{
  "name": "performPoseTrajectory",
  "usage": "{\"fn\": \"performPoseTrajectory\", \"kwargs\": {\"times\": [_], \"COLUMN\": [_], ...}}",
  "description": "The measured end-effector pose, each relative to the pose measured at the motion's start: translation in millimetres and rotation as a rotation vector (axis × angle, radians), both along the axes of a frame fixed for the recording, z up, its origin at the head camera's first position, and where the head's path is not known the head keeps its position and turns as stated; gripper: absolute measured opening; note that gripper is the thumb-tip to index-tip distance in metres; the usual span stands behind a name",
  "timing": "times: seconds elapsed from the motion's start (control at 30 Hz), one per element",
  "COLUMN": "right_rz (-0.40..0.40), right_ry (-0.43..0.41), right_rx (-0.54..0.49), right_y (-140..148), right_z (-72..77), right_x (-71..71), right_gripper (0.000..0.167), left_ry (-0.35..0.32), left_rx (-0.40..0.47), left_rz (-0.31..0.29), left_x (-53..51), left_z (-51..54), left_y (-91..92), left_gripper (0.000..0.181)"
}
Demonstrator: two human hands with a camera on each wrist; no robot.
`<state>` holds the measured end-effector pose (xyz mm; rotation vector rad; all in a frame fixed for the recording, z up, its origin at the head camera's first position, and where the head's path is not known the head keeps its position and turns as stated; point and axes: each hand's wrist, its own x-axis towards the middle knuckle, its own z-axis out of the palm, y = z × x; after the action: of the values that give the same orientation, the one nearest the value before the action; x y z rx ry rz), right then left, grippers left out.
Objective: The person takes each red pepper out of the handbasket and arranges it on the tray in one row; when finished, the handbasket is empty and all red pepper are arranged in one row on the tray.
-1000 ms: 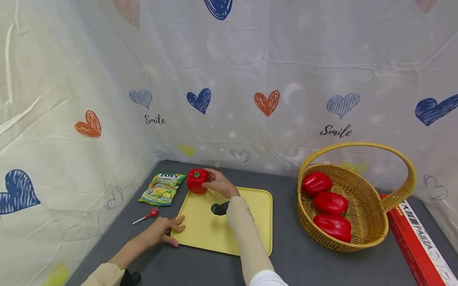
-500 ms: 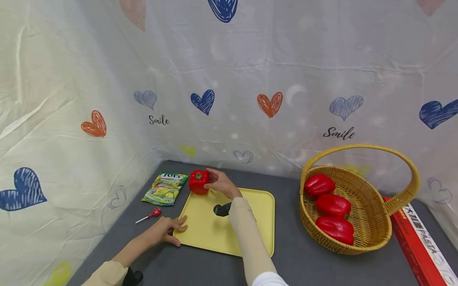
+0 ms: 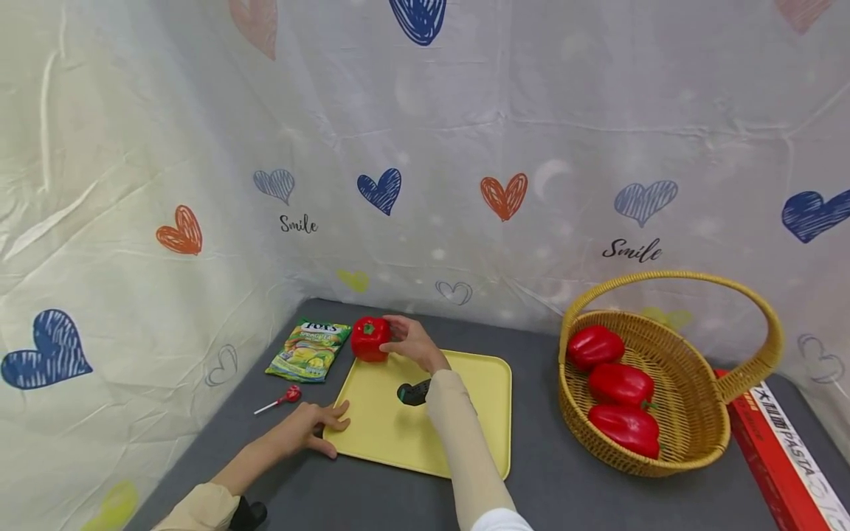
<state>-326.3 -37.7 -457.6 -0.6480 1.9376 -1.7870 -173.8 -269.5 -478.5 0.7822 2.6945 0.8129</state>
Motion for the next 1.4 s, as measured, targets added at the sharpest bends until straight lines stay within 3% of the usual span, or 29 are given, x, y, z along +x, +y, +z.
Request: {"fn": "performPoseTrajectory", "kwargs": {"times": [0.4,0.7,0.87,1.07,1.4], "right_rz": [0.034,0.117,0.13,0.058,-0.032], "right_ry": [0.031,0.114,0.155,0.189,0.271], "right_rx": [0.004,-0.034,-0.051,-0.055,-0.085], "right_y": [14.1,48.6,83.3,139.2,238.5], "right_z": [13.2,24.8,29.6,33.7,34.7], "right_x": [2.0,15.2,33.8,56.1,93.0], "right_gripper": [0.067,0.064,0.062,0.056,0.052], "left_ry": [0.014,0.031,0.036,0.034,0.014], "left_rx": [0.008,-0.006,-0.016,-0.023,-0.019], "left_rz": [-0.007,-0.005,-0.019,-0.016,-0.024], "left_x": [0.8,-2.3,-1.4,-1.1,-1.7], "left_z": [1.1,-2.4,-0.7,2.4,-0.9], "left_y": [2.4,0.9,0.0,-1.4,0.2], "left_gripper": [0.063,0.062,0.063,0.064,0.065]}}
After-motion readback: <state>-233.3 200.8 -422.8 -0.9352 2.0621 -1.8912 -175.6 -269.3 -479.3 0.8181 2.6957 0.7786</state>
